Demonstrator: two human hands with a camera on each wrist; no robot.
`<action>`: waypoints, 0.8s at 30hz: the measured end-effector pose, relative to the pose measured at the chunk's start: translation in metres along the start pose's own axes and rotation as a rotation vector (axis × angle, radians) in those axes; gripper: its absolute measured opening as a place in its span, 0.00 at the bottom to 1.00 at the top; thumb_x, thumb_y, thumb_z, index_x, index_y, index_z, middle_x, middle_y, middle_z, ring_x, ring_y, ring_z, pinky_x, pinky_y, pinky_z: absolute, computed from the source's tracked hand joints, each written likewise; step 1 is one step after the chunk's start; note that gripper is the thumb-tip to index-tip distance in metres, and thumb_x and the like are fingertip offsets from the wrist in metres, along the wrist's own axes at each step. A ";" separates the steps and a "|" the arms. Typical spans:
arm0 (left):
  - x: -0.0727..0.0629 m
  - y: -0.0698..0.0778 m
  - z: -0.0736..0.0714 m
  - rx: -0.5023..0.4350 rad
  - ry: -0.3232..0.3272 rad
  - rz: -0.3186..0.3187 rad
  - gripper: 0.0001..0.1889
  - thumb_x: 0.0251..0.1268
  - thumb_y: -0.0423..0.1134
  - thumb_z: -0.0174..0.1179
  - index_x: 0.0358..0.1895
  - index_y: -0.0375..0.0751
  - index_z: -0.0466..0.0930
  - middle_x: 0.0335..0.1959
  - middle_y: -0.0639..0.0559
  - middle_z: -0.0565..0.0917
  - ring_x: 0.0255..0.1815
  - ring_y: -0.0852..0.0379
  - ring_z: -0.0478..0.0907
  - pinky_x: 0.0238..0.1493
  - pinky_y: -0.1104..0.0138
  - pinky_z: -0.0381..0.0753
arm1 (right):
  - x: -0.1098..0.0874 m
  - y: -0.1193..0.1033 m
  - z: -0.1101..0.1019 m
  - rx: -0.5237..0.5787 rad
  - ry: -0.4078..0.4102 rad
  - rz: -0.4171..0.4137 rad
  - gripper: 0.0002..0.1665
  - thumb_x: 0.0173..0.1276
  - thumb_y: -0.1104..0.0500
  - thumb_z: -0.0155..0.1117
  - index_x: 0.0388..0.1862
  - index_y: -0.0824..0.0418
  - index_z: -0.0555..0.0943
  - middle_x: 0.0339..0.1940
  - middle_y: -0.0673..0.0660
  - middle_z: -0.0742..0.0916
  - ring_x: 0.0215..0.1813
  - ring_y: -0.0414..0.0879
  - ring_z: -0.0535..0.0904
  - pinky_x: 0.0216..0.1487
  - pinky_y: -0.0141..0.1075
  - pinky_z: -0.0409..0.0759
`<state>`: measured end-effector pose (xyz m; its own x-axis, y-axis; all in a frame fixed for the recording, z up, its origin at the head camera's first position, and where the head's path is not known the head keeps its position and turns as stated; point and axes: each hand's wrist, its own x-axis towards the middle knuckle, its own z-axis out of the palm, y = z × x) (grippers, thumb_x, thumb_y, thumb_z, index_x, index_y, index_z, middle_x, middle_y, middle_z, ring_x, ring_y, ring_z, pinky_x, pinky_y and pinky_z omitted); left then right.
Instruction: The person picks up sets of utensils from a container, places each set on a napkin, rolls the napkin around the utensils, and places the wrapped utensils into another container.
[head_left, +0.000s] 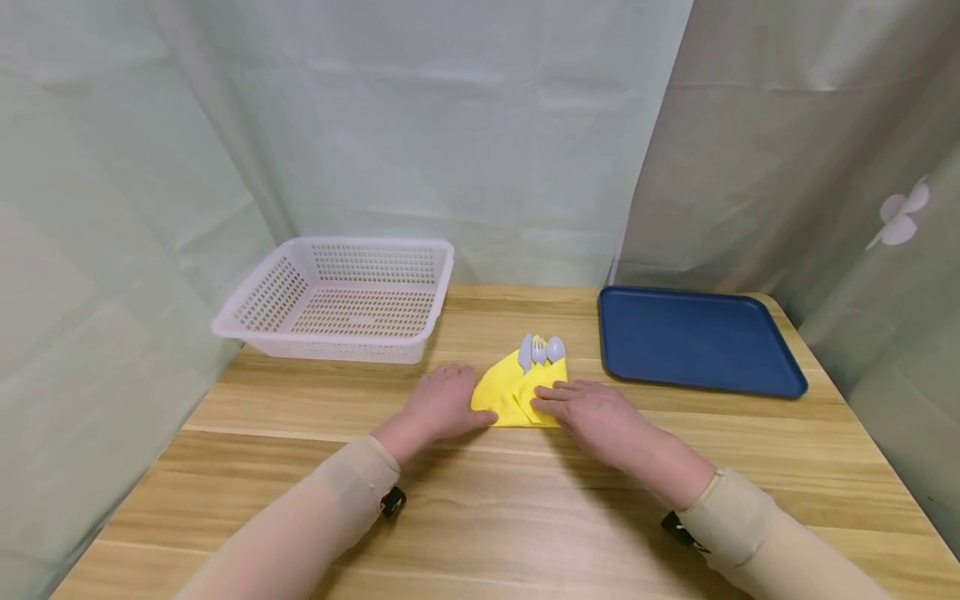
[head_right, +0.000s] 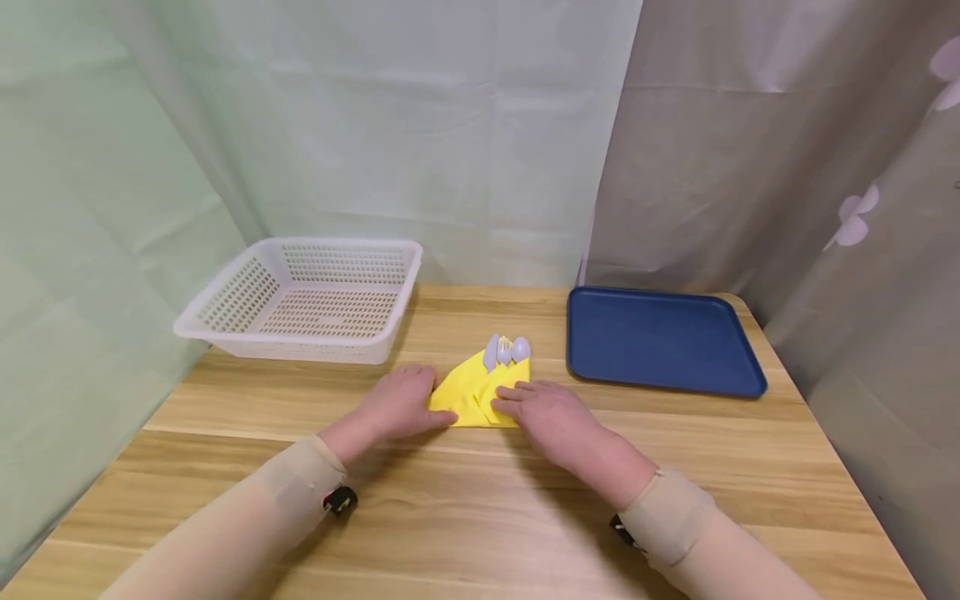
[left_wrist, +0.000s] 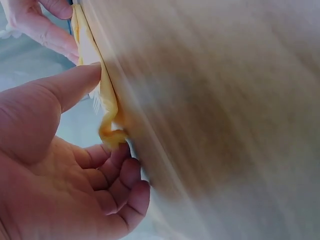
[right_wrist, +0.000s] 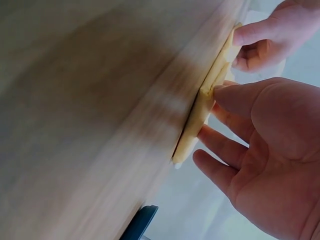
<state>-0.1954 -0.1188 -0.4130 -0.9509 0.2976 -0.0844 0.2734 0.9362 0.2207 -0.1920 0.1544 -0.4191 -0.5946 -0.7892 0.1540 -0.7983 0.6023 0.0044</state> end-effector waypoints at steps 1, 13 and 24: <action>0.002 -0.002 0.001 -0.009 -0.002 0.013 0.29 0.67 0.60 0.76 0.49 0.35 0.82 0.42 0.45 0.83 0.48 0.44 0.80 0.54 0.49 0.81 | 0.000 0.000 0.000 0.003 0.001 0.000 0.23 0.77 0.66 0.73 0.69 0.56 0.88 0.70 0.55 0.88 0.68 0.55 0.86 0.69 0.52 0.82; 0.037 -0.036 0.043 -0.126 -0.020 0.036 0.31 0.60 0.62 0.79 0.52 0.41 0.82 0.34 0.53 0.83 0.33 0.53 0.78 0.36 0.55 0.80 | 0.002 0.001 0.000 0.017 -0.002 -0.004 0.24 0.75 0.67 0.74 0.69 0.56 0.89 0.70 0.55 0.88 0.68 0.54 0.86 0.68 0.51 0.83; 0.026 -0.025 0.039 -0.089 0.037 0.100 0.30 0.71 0.54 0.73 0.63 0.32 0.84 0.51 0.40 0.91 0.50 0.42 0.88 0.52 0.47 0.86 | 0.002 0.000 -0.002 0.028 -0.028 0.014 0.23 0.77 0.67 0.73 0.68 0.56 0.88 0.70 0.55 0.88 0.68 0.54 0.86 0.68 0.51 0.83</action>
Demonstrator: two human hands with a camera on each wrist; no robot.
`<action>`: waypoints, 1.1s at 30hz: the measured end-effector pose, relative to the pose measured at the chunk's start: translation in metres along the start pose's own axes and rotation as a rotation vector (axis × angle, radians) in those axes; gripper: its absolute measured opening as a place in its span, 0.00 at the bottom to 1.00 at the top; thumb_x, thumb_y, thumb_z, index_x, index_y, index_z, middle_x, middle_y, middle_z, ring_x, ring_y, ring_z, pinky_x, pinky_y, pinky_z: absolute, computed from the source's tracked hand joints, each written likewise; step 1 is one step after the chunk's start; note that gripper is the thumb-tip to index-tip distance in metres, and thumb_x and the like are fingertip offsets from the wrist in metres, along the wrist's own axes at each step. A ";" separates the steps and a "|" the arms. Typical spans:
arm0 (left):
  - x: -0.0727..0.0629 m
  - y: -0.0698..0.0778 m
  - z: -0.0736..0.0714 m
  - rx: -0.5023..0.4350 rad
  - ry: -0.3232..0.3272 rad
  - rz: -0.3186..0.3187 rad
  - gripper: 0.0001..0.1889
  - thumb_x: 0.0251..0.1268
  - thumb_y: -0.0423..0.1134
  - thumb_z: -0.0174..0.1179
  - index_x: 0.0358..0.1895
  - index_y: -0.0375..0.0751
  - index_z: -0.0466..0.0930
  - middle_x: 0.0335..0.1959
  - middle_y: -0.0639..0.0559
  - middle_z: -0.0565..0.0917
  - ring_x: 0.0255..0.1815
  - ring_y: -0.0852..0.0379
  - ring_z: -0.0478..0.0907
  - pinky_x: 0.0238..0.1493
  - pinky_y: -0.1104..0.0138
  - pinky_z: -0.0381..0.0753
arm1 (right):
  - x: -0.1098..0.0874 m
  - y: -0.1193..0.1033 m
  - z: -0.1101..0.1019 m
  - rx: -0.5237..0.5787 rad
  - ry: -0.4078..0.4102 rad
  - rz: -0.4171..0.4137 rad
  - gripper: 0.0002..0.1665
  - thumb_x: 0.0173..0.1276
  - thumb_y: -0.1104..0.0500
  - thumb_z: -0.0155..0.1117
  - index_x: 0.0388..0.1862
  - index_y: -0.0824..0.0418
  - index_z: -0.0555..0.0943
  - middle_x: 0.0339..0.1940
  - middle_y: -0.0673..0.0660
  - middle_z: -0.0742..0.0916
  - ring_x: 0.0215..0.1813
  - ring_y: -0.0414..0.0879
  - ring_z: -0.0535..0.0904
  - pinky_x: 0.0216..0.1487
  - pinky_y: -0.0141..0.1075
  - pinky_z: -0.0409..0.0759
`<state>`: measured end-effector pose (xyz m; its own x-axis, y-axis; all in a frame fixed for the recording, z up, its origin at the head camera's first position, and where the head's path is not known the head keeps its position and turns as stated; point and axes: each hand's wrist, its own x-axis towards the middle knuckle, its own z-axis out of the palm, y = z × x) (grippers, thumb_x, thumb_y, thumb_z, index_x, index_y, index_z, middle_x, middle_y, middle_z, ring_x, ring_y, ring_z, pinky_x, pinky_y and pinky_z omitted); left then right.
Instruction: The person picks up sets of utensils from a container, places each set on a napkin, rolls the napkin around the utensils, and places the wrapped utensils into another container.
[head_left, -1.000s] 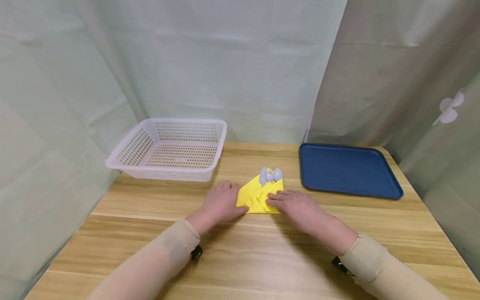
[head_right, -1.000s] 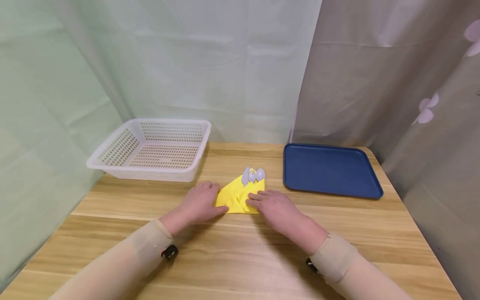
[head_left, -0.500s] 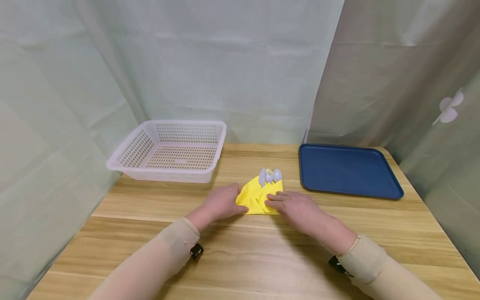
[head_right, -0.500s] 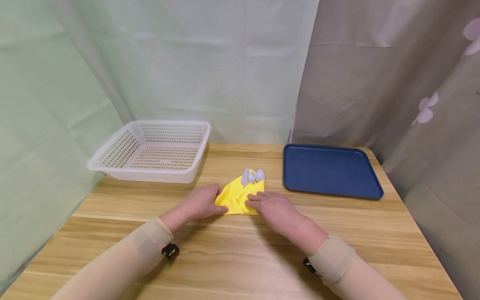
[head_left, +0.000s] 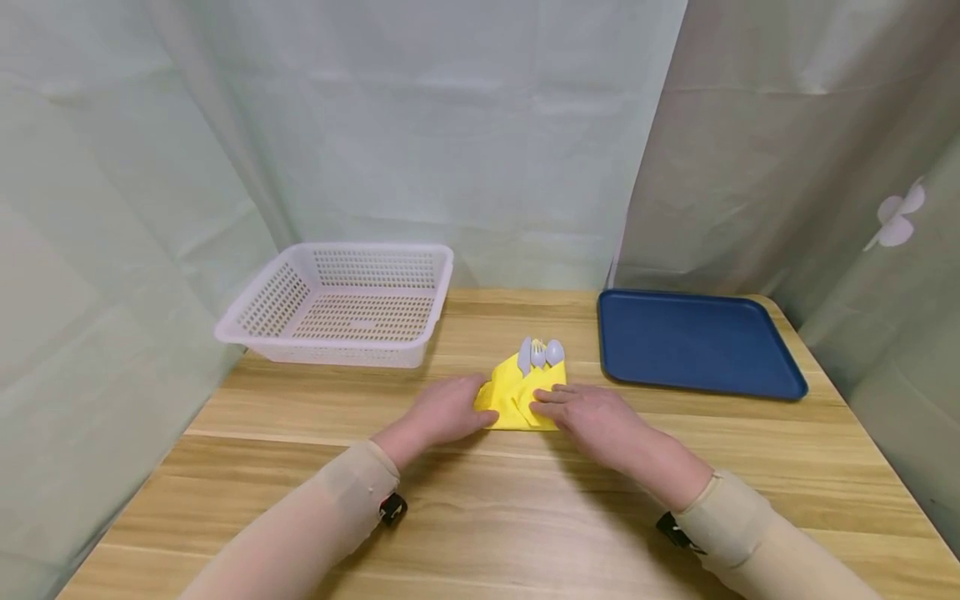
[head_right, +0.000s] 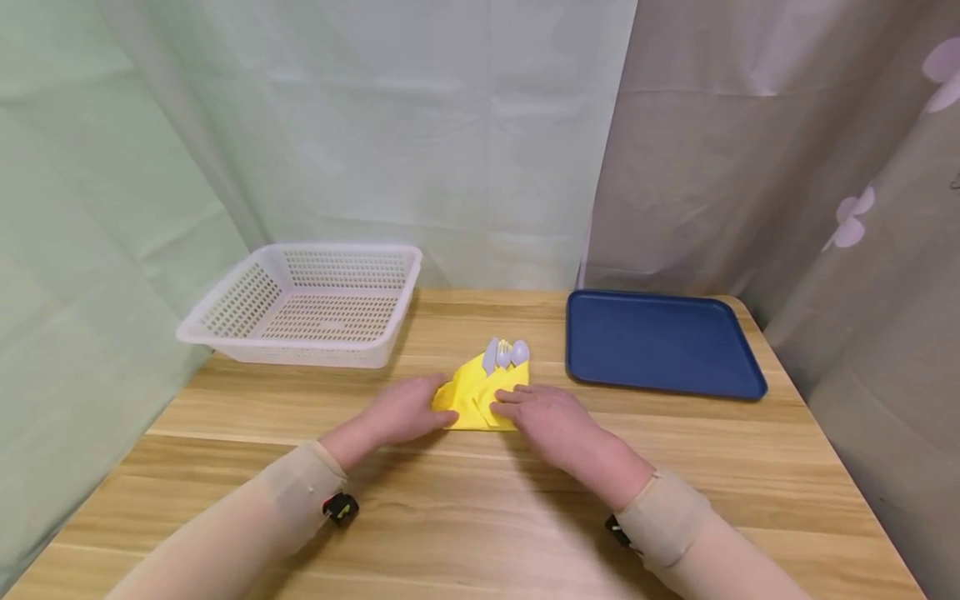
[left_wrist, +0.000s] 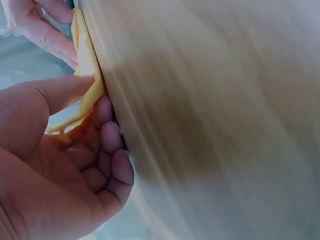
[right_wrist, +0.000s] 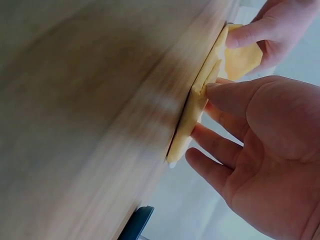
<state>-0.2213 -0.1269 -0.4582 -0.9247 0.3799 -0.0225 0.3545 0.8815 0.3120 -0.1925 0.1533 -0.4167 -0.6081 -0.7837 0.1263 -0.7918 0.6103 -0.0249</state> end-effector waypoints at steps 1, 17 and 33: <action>0.001 -0.001 0.002 -0.001 0.002 0.000 0.33 0.71 0.54 0.73 0.68 0.31 0.82 0.56 0.39 0.90 0.54 0.40 0.88 0.56 0.45 0.85 | 0.000 0.000 0.000 -0.002 -0.002 -0.001 0.23 0.77 0.67 0.72 0.68 0.56 0.88 0.70 0.55 0.88 0.68 0.54 0.86 0.67 0.51 0.83; 0.004 -0.005 0.002 -0.048 -0.018 0.008 0.18 0.71 0.52 0.73 0.48 0.40 0.86 0.32 0.53 0.84 0.31 0.53 0.77 0.36 0.52 0.80 | 0.002 -0.002 -0.002 0.027 -0.017 0.015 0.27 0.73 0.71 0.73 0.69 0.55 0.88 0.71 0.55 0.87 0.70 0.55 0.85 0.68 0.51 0.83; 0.008 -0.014 0.013 -0.136 -0.018 -0.024 0.20 0.71 0.58 0.73 0.48 0.45 0.86 0.33 0.57 0.83 0.31 0.56 0.76 0.35 0.57 0.79 | 0.003 -0.003 -0.004 0.041 -0.029 0.025 0.27 0.74 0.72 0.72 0.69 0.55 0.88 0.72 0.55 0.86 0.71 0.55 0.84 0.68 0.52 0.83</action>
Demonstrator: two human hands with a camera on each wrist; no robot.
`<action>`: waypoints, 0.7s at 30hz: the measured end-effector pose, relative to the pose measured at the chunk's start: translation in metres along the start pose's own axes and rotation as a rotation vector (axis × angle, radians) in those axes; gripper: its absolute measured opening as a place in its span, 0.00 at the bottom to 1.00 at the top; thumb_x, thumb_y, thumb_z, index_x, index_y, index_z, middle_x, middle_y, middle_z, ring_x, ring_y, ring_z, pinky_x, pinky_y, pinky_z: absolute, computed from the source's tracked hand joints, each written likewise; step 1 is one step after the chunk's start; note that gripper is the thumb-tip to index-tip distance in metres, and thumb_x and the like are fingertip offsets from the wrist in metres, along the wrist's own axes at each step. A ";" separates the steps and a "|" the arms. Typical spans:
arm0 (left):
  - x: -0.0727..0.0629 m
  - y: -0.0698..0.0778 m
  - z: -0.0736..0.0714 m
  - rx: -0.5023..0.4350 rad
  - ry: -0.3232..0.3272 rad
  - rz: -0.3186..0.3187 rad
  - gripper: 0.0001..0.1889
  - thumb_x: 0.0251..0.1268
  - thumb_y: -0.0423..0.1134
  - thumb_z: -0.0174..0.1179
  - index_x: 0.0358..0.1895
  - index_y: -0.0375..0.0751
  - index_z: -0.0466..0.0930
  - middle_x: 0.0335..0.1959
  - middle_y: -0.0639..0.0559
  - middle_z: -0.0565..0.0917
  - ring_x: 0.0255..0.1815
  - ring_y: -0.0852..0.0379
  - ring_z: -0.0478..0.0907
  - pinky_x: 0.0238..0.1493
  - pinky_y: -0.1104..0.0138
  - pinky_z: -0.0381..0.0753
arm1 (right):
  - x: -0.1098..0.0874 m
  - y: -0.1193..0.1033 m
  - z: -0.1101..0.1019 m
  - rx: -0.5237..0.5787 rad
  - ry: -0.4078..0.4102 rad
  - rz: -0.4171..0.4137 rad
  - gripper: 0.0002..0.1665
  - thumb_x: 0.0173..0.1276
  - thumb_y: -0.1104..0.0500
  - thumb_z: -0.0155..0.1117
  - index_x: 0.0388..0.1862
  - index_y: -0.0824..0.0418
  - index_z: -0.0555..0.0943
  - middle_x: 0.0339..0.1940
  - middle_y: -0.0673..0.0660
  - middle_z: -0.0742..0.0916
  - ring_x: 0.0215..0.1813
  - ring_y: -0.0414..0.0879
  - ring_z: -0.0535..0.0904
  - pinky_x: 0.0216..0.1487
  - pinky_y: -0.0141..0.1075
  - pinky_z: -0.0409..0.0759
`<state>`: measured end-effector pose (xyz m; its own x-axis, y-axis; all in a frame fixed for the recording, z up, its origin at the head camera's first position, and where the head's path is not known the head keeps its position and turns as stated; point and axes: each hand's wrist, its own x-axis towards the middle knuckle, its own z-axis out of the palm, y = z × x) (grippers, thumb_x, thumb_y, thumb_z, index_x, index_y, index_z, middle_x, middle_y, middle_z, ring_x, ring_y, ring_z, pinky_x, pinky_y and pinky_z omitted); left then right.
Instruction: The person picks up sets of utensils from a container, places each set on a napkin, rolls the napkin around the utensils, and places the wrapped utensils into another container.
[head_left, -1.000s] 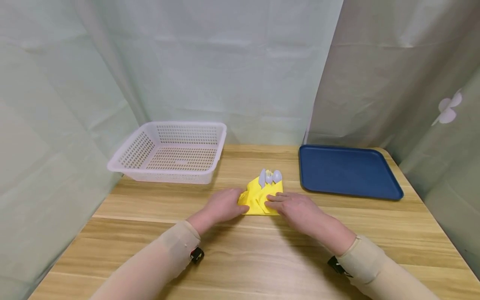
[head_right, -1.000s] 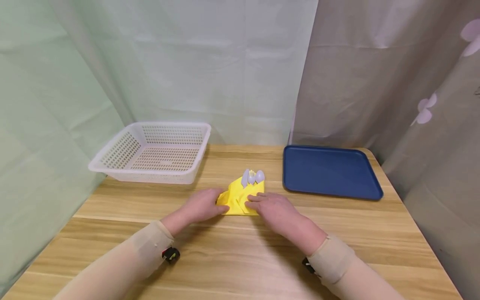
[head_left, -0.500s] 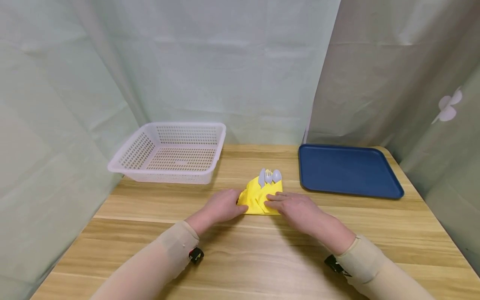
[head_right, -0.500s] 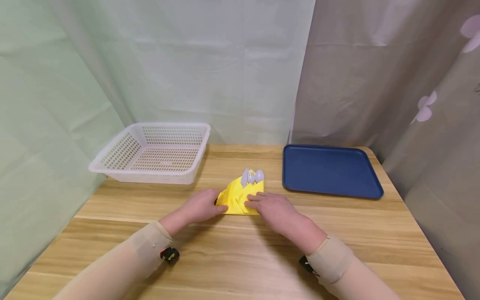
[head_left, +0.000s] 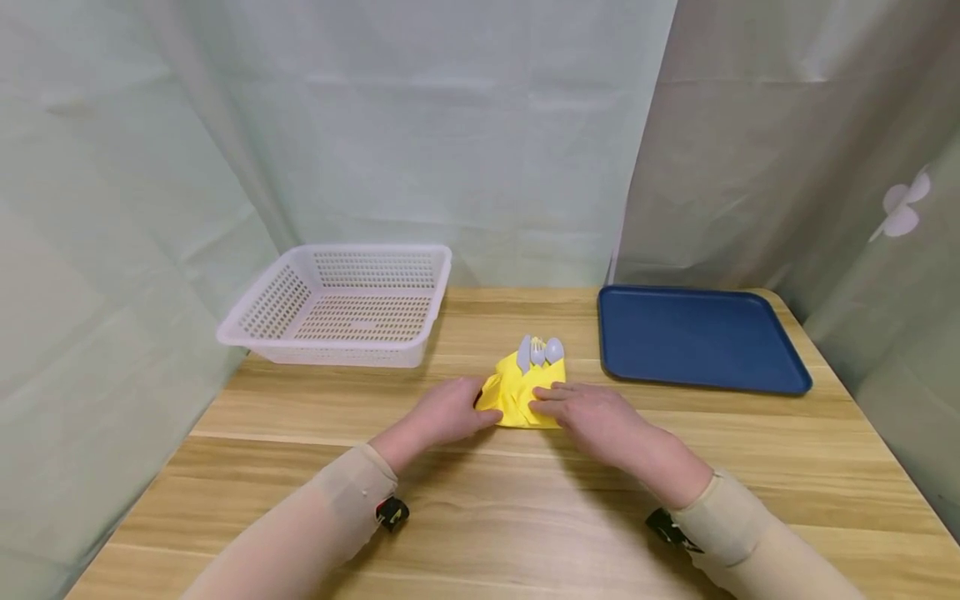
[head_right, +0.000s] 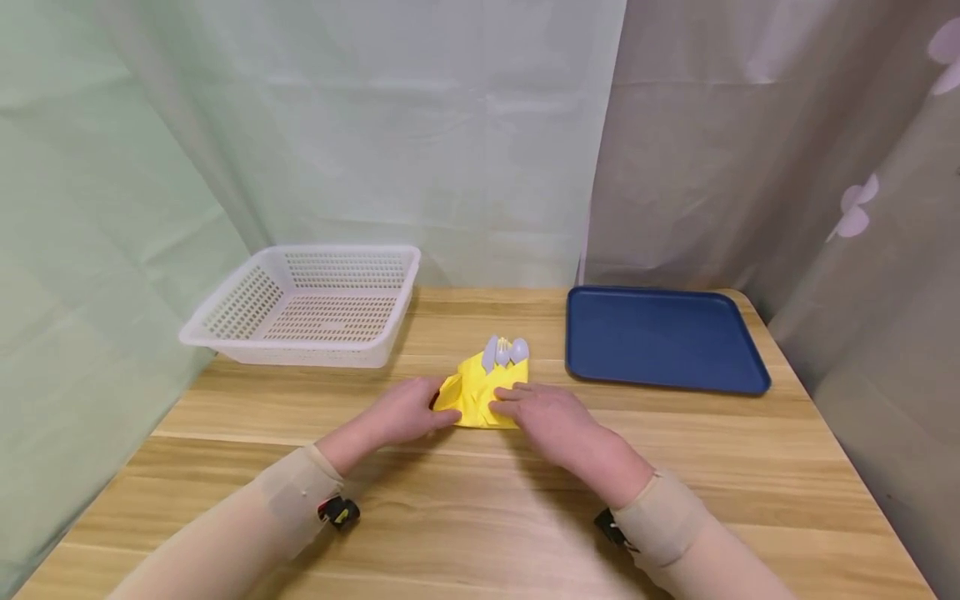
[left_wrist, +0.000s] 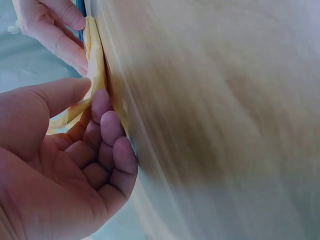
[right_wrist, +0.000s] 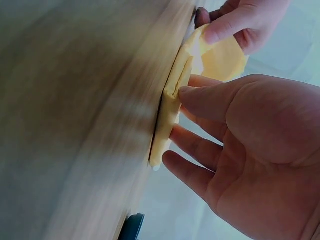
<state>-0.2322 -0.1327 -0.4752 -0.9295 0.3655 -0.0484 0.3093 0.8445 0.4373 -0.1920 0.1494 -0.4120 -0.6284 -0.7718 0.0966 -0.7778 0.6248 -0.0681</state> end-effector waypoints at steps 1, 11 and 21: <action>0.001 -0.002 0.002 0.007 0.006 -0.005 0.20 0.70 0.59 0.74 0.47 0.46 0.85 0.31 0.57 0.83 0.30 0.56 0.76 0.34 0.58 0.78 | 0.000 0.000 0.000 -0.004 0.001 -0.001 0.27 0.74 0.72 0.72 0.69 0.55 0.88 0.72 0.55 0.87 0.71 0.55 0.84 0.68 0.51 0.83; 0.005 -0.013 0.013 0.031 0.080 -0.011 0.17 0.71 0.58 0.69 0.37 0.48 0.82 0.26 0.56 0.80 0.25 0.55 0.75 0.27 0.59 0.75 | 0.002 -0.004 0.000 -0.070 -0.022 0.012 0.28 0.75 0.73 0.68 0.70 0.55 0.88 0.72 0.55 0.86 0.71 0.55 0.84 0.69 0.51 0.82; -0.034 0.058 -0.042 -0.043 0.057 -0.074 0.12 0.73 0.45 0.71 0.36 0.42 0.81 0.27 0.52 0.79 0.25 0.55 0.76 0.30 0.60 0.76 | -0.002 -0.010 0.002 -0.230 0.008 -0.038 0.33 0.71 0.73 0.73 0.71 0.51 0.87 0.67 0.60 0.86 0.65 0.58 0.85 0.64 0.52 0.84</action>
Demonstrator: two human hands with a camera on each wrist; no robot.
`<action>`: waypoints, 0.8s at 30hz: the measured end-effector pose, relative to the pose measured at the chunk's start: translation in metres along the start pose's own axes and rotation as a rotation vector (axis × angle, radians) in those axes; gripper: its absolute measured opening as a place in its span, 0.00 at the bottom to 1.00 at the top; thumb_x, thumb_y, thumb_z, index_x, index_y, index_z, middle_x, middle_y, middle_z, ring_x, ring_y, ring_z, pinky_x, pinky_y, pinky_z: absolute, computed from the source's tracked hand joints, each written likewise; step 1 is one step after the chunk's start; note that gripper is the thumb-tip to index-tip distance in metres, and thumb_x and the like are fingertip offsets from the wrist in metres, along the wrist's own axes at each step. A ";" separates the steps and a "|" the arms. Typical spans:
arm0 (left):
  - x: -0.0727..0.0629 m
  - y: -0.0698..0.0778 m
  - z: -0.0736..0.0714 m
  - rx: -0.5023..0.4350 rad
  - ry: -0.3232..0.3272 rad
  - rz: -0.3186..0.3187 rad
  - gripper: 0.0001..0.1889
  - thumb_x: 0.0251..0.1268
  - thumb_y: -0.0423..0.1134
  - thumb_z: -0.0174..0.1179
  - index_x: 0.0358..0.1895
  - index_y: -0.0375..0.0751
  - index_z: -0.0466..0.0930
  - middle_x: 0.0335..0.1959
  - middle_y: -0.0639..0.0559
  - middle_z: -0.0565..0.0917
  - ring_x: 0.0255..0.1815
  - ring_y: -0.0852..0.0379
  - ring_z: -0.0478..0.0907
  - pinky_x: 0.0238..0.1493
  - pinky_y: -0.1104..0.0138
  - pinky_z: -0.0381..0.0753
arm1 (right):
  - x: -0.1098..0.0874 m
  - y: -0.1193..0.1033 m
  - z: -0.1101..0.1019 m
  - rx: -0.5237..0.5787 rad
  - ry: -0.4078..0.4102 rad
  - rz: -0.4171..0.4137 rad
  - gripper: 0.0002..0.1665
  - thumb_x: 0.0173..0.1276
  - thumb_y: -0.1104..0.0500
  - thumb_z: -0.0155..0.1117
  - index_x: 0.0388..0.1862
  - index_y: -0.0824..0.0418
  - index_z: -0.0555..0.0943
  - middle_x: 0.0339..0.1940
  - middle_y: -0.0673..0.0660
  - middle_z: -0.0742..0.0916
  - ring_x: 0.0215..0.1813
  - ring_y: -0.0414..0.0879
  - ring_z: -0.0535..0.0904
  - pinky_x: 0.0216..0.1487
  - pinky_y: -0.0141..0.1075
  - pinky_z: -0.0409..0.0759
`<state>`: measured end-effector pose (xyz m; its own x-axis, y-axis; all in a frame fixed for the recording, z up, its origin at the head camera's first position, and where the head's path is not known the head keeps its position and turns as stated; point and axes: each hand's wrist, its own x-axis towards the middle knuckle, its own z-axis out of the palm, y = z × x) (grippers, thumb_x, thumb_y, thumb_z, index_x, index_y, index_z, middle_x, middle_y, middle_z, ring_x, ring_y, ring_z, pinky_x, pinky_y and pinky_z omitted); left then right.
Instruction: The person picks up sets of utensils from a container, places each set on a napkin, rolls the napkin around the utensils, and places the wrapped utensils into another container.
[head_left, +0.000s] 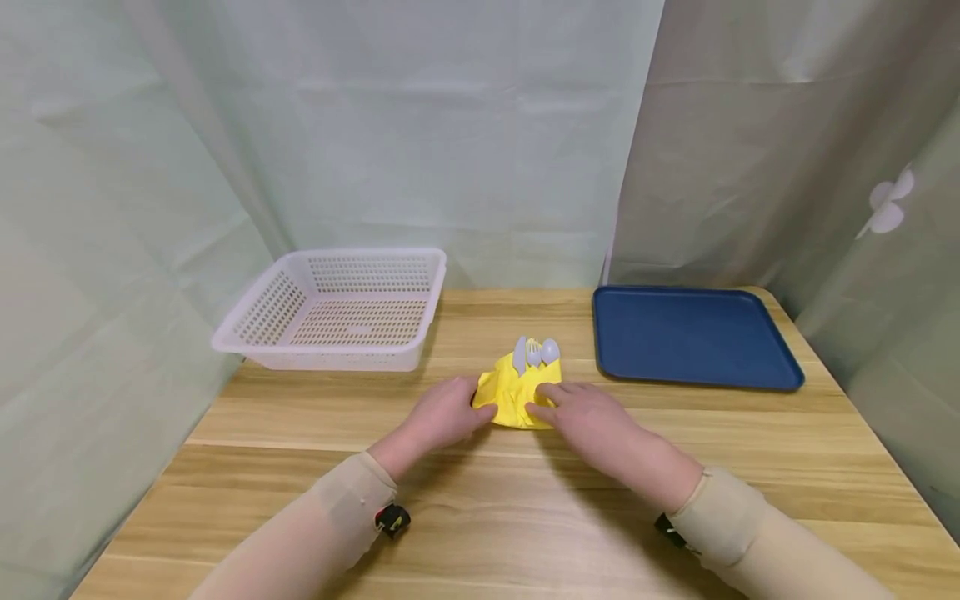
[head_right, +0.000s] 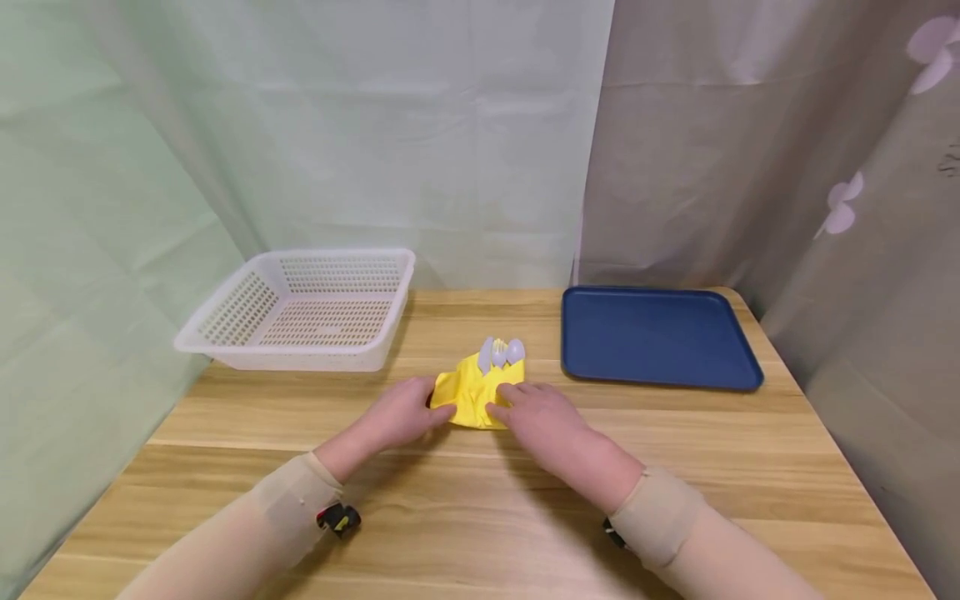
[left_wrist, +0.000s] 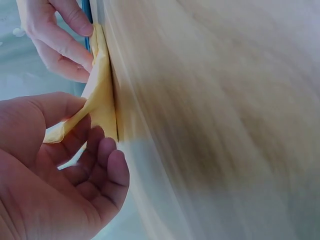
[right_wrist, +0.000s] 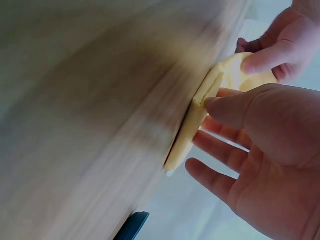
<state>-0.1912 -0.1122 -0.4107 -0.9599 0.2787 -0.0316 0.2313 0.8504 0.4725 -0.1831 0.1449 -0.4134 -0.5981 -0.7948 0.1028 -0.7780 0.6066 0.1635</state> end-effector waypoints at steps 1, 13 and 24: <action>0.000 0.001 0.000 0.001 0.003 -0.003 0.12 0.73 0.45 0.71 0.37 0.42 0.81 0.27 0.53 0.79 0.26 0.55 0.76 0.30 0.60 0.76 | 0.000 0.000 0.000 -0.012 0.008 -0.006 0.33 0.71 0.72 0.74 0.71 0.51 0.87 0.66 0.60 0.86 0.64 0.58 0.85 0.63 0.52 0.85; 0.003 0.010 0.001 -0.085 -0.006 0.014 0.11 0.77 0.44 0.67 0.47 0.39 0.82 0.30 0.53 0.80 0.28 0.55 0.75 0.33 0.60 0.76 | 0.000 0.004 0.005 -0.019 0.048 -0.067 0.29 0.71 0.70 0.75 0.69 0.55 0.88 0.62 0.56 0.85 0.60 0.53 0.82 0.56 0.48 0.85; 0.004 0.016 -0.001 -0.190 -0.038 -0.013 0.10 0.78 0.44 0.67 0.46 0.40 0.82 0.31 0.52 0.81 0.29 0.56 0.77 0.34 0.61 0.77 | -0.004 0.007 0.000 0.194 0.017 -0.048 0.25 0.75 0.74 0.69 0.68 0.62 0.87 0.64 0.59 0.88 0.65 0.56 0.85 0.66 0.50 0.84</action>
<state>-0.1915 -0.0977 -0.4028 -0.9550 0.2881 -0.0702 0.1817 0.7556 0.6293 -0.1859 0.1520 -0.4127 -0.5573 -0.8221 0.1164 -0.8290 0.5587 -0.0237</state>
